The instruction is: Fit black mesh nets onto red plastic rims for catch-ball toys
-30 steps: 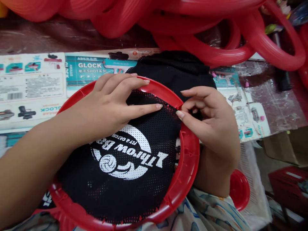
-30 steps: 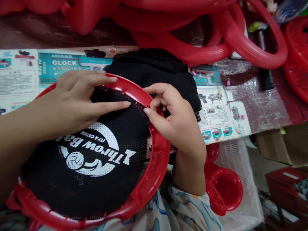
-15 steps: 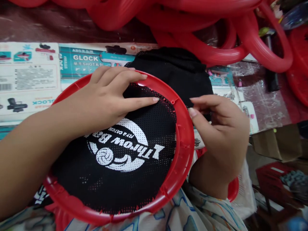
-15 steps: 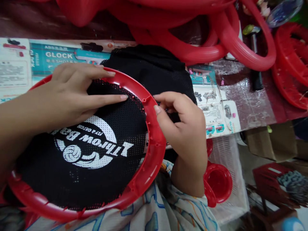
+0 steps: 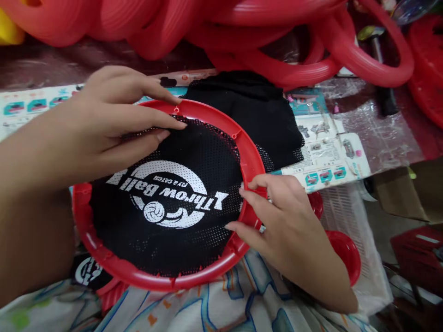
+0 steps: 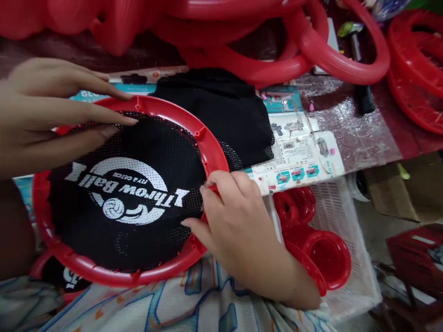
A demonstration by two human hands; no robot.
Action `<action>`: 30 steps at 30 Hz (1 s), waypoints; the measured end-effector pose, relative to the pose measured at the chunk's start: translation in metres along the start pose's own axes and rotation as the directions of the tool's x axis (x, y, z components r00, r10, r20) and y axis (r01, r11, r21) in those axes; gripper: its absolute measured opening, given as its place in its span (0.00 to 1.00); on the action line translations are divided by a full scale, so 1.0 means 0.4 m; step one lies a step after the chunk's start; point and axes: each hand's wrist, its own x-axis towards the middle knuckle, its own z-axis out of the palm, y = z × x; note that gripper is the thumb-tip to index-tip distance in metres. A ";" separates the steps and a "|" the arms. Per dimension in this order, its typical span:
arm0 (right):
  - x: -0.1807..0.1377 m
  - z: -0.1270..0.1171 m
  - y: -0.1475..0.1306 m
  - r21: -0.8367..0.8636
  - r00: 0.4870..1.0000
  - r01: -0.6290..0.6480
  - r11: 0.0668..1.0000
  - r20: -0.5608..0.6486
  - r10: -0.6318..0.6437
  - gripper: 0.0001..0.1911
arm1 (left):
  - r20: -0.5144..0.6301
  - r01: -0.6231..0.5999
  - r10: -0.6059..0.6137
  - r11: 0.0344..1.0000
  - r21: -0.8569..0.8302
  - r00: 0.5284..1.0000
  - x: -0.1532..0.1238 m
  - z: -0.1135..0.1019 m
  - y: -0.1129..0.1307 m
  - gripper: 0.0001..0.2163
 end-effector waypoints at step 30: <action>0.035 0.133 -0.031 0.179 0.865 -0.113 0.977 -0.467 0.185 0.10 | 0.314 -0.046 0.099 0.984 -0.170 0.944 0.195 0.105 0.092 0.08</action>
